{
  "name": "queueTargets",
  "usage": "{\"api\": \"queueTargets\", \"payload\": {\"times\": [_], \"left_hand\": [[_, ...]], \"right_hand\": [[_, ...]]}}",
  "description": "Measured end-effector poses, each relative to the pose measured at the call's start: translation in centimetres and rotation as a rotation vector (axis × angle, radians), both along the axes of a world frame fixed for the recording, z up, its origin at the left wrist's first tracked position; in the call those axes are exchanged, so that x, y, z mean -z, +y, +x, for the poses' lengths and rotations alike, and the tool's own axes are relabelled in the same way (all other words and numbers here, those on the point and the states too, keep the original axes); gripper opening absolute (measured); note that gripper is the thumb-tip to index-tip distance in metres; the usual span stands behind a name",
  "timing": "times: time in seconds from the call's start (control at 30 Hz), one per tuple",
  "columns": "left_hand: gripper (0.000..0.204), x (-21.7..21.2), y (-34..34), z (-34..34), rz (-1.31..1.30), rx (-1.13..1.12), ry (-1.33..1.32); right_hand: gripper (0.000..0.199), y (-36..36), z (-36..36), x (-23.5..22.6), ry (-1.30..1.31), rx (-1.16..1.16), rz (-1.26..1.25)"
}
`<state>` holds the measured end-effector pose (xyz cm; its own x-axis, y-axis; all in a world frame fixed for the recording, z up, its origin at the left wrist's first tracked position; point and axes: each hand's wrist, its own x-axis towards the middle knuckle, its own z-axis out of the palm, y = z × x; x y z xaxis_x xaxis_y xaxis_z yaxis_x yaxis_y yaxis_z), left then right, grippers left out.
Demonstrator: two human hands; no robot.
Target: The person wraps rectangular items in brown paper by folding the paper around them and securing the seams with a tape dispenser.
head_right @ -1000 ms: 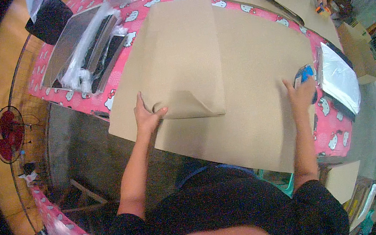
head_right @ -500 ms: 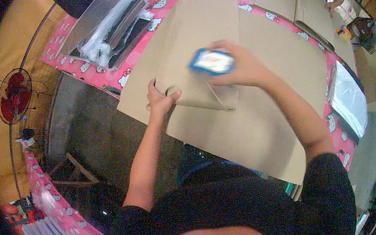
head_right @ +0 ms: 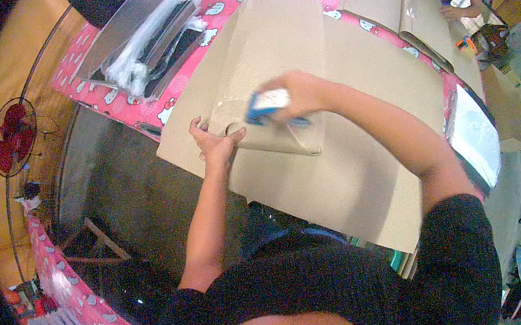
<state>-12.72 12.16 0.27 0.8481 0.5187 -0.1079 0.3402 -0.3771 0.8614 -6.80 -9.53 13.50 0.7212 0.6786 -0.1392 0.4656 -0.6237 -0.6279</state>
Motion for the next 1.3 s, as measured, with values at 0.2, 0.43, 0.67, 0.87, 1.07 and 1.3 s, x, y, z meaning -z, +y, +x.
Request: {"api": "queueTargets", "payload": {"times": [0.2,0.43,0.67,0.87,1.07,1.3], "left_hand": [[0.085,-3.8,-0.4,-0.8,0.509,0.332,0.081],[0.087,-0.6,-1.3,4.9,0.833,0.763,-0.25],[0.089,-0.8,-0.7,4.4,0.838,0.758,-0.178],[0.085,-2.2,-1.0,4.3,0.817,0.951,-0.124],[0.085,-1.6,3.1,8.5,0.765,0.996,-0.018],[0.076,-1.9,-6.6,5.9,0.61,1.55,-0.474]], "right_hand": [[0.066,-8.5,-5.0,-3.7,0.167,0.141,-0.27],[0.042,7.8,8.7,-2.5,0.442,0.232,-0.949],[0.036,-12.5,-0.1,2.5,0.416,0.392,-1.201],[0.069,-19.4,-11.9,4.1,-0.368,1.227,-0.855],[0.078,-13.6,-15.8,8.8,-0.384,1.364,-0.965],[0.043,3.8,6.5,7.1,-0.63,0.504,0.048]]}}
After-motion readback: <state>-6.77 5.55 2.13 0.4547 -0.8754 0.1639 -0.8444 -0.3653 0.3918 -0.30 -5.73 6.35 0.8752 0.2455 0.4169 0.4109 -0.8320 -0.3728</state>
